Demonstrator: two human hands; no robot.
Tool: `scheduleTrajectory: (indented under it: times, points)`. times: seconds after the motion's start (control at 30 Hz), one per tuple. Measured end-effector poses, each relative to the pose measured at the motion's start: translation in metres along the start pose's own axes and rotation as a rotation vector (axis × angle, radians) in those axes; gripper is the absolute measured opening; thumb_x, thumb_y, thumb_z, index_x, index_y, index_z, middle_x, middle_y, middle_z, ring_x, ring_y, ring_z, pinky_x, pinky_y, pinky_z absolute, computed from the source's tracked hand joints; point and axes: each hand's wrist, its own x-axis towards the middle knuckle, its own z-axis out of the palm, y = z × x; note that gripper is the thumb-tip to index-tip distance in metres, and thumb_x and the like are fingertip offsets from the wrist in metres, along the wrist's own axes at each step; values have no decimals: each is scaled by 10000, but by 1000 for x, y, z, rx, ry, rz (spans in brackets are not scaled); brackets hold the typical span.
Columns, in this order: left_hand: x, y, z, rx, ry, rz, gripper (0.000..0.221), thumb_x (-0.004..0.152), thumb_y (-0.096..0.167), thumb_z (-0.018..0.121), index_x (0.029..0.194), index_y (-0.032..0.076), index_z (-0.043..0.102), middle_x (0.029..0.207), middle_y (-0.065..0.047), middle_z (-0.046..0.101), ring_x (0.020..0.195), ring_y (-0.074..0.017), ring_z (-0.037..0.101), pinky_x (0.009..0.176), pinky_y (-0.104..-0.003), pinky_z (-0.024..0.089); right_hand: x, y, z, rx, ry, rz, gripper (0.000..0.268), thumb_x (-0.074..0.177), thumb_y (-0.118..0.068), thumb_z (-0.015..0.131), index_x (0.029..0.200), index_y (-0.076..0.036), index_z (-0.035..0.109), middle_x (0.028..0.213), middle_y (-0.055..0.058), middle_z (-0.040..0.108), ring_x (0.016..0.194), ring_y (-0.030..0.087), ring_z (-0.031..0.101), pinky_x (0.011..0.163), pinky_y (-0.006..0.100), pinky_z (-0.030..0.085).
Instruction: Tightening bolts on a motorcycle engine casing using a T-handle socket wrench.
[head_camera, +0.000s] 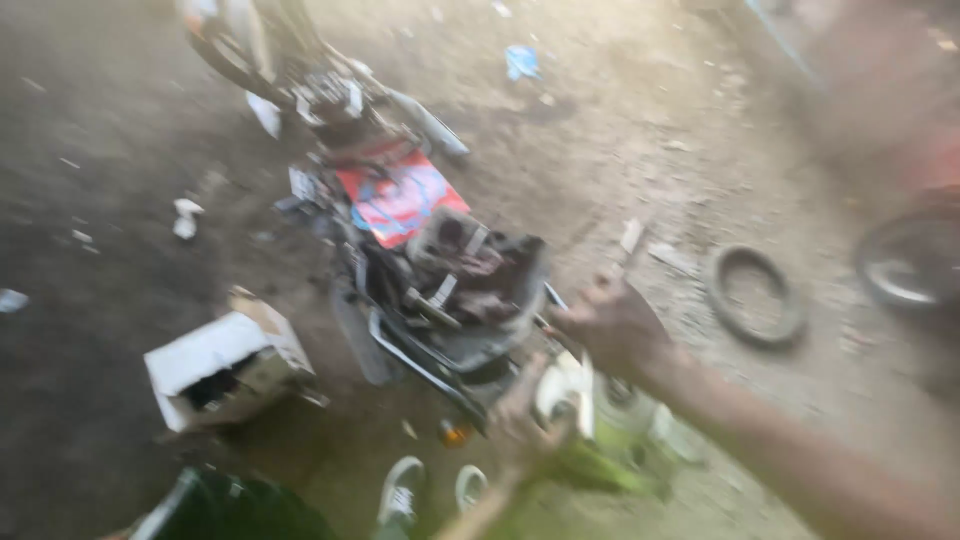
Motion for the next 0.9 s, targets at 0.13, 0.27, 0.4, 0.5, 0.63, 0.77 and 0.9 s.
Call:
scheduleTrajectory:
  times: [0.13, 0.27, 0.4, 0.5, 0.63, 0.77, 0.9]
  points:
    - [-12, 6, -23, -211, -281, -145, 830, 748, 628, 708, 1453, 254, 480, 1466, -45, 606, 1322, -257, 603, 1031, -492, 512, -9, 7, -16, -32, -134, -199, 274, 938, -463, 677, 819, -217, 698, 652, -56, 675, 534, 145, 605, 846, 363, 478]
    - [-10, 9, -55, -339, -366, 22, 705, 875, 680, 572, 1482, 346, 439, 1562, 16, 503, 1399, -296, 535, 1084, -695, 412, -17, -26, -25, 112, -175, -189, 147, 878, -409, 741, 923, -274, 778, 772, -89, 735, 709, 124, 631, 890, 366, 431]
    - [-15, -18, -49, -382, -261, -9, 482, 834, 257, 793, 1283, 142, 662, 1343, -114, 680, 1238, -248, 669, 1066, -435, 545, -28, -32, -16, 156, -279, -265, 172, 884, -375, 719, 1033, -298, 756, 883, -67, 718, 831, 162, 587, 888, 383, 390]
    - [-17, -21, -56, -377, -255, -19, 451, 815, 245, 812, 1242, 152, 699, 1292, -108, 714, 1208, -236, 691, 1050, -408, 566, -24, -37, -18, 124, -302, -315, 137, 876, -366, 739, 996, -301, 752, 839, -71, 680, 810, 167, 544, 877, 385, 385]
    - [-14, -23, -51, -384, -272, 96, 459, 870, 126, 776, 1310, 134, 650, 1332, -125, 679, 1237, -265, 672, 1086, -420, 550, -21, -34, -26, -2, -286, -516, 241, 823, -216, 794, 1044, -248, 706, 885, -22, 642, 884, 197, 545, 997, 438, 383]
    - [-12, -24, -59, -395, -301, 92, 490, 879, 17, 741, 1344, 106, 615, 1358, -145, 654, 1257, -273, 659, 1069, -391, 567, -10, -44, -26, -4, -319, -590, 334, 774, -196, 801, 1088, -252, 704, 1014, -31, 649, 1007, 238, 519, 1114, 487, 299]
    - [-18, -26, -51, -362, -218, 87, 452, 858, 50, 781, 1291, 94, 658, 1276, -143, 708, 1186, -265, 706, 1036, -345, 592, -5, -52, -33, -89, -329, -651, 305, 780, -195, 790, 1066, -266, 710, 1078, -16, 640, 1061, 274, 514, 1163, 546, 249]
